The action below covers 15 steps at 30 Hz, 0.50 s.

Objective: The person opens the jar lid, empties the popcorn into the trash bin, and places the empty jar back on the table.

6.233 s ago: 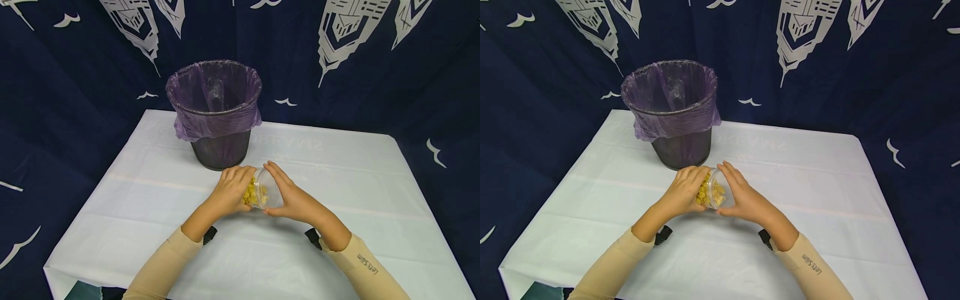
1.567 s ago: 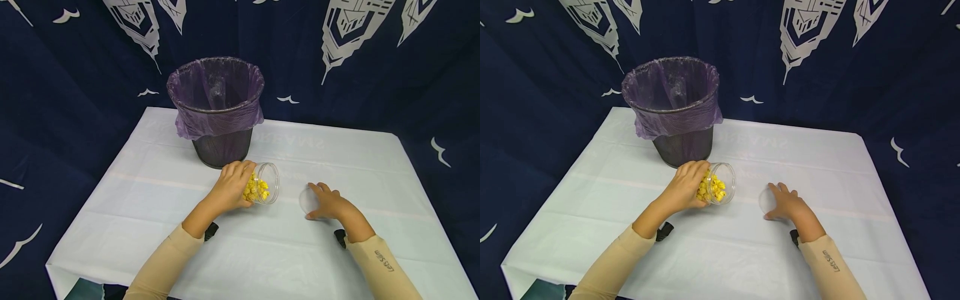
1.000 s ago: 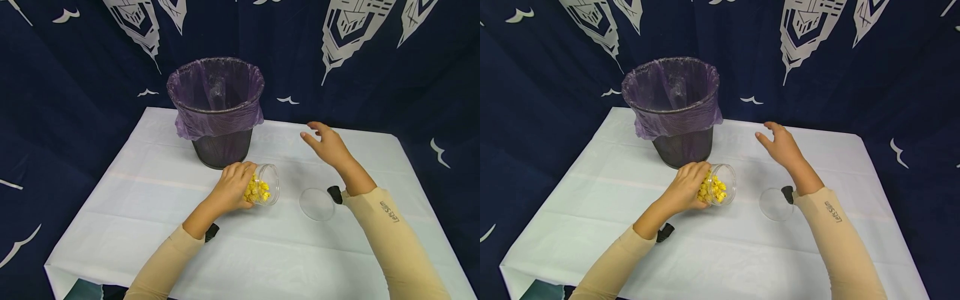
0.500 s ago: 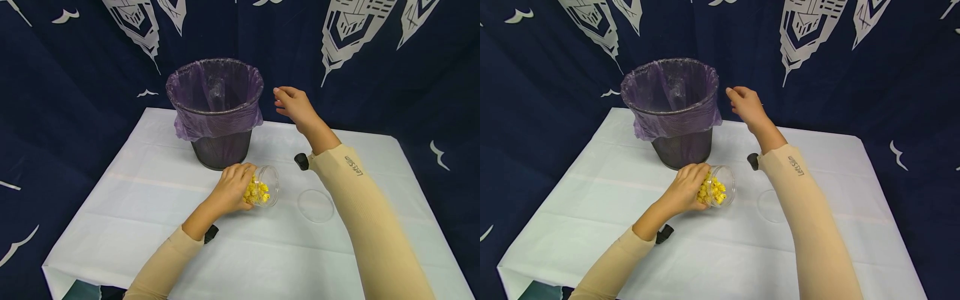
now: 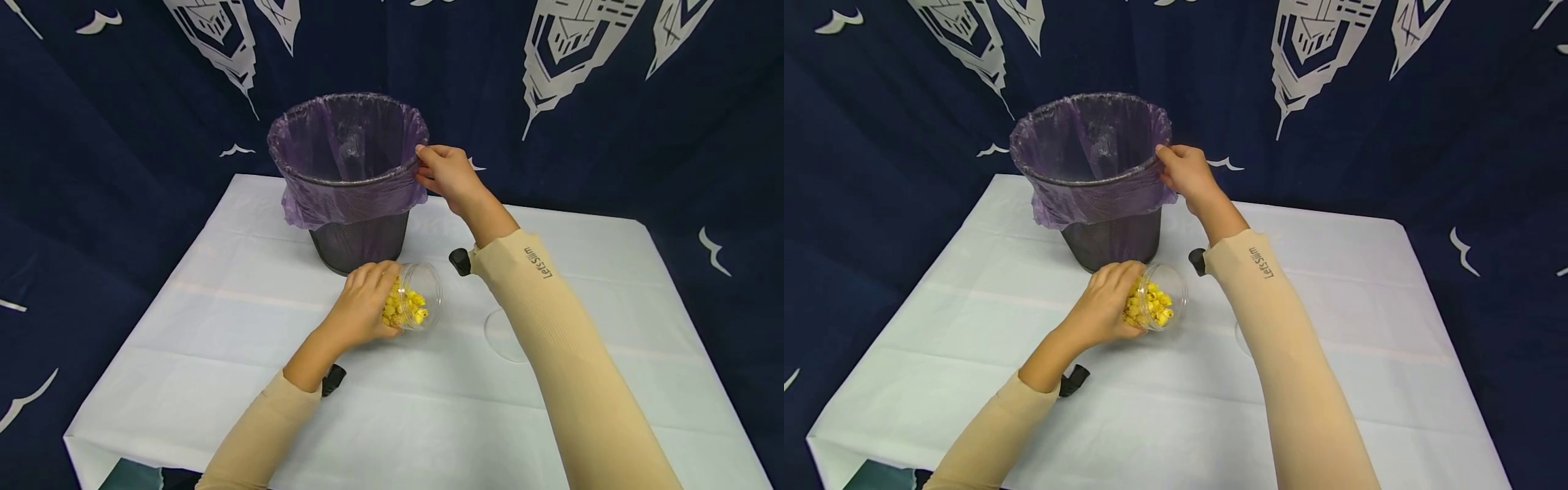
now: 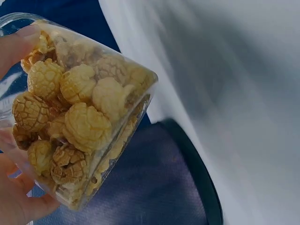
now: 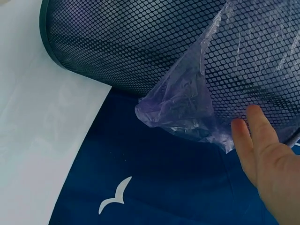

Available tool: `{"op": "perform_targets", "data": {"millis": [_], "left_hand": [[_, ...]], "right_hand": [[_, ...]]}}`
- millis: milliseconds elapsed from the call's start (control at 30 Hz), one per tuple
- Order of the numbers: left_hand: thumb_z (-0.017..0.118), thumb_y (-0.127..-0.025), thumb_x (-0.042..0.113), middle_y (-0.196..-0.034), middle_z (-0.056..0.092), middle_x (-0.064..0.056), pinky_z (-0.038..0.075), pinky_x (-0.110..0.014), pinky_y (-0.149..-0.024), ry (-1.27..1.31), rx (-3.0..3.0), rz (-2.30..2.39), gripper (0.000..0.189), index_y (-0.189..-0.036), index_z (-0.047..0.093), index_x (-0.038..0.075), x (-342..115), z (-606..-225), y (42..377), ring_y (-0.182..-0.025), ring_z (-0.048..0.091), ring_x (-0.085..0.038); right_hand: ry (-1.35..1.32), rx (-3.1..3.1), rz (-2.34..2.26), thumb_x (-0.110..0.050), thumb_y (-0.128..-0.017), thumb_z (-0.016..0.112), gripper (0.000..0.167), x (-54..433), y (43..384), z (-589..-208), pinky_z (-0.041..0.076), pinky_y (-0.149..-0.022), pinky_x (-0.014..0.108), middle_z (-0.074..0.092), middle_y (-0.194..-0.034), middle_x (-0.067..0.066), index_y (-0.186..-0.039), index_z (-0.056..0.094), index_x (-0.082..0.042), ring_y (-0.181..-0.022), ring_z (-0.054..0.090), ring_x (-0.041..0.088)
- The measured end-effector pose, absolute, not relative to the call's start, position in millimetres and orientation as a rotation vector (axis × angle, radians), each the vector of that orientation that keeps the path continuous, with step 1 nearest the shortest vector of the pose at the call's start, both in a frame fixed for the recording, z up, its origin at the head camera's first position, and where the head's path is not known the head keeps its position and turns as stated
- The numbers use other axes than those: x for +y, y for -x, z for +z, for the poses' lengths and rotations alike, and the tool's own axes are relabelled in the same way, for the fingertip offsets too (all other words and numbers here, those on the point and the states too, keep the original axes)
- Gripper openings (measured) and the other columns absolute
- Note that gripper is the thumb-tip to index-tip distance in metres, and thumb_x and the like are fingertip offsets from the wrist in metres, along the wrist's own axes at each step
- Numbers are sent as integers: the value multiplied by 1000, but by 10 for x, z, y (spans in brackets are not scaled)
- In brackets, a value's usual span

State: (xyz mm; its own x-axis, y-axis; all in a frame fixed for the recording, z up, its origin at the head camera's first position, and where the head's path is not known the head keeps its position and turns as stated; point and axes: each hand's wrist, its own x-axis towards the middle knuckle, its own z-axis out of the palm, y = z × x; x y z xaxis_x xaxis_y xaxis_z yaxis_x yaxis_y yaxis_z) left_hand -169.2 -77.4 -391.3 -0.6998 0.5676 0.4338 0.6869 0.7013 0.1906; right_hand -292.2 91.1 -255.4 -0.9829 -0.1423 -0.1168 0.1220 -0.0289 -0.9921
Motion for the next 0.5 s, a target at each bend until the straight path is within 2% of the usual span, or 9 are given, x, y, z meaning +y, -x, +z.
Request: {"op": "perform_targets", "data": {"millis": [300, 500], "left_hand": [[85, -47, 35, -122, 43, -16, 29, -46, -92, 835, -2485, -602, 98, -125, 35, 2, -1105, -3743, 1686, -109, 37, -34], [84, -47, 37, -119, 44, -19, 28, -45, -95, 771, -2361, -647, 99, -124, 35, -2, -1243, -3492, 1629, -110, 38, -35]], "right_hand": [[28, 2050, -2149, -16, -94, 44, 43, 893, 2914, -2559, 38, -92, 29, 39, -121, 15, -129, 38, 8, -113, 43, 25], [30, 2058, -2149, -16, -94, 44, 43, 893, 2919, -2560, 38, -92, 29, 38, -127, 17, -130, 38, 8, -115, 42, 26]]}}
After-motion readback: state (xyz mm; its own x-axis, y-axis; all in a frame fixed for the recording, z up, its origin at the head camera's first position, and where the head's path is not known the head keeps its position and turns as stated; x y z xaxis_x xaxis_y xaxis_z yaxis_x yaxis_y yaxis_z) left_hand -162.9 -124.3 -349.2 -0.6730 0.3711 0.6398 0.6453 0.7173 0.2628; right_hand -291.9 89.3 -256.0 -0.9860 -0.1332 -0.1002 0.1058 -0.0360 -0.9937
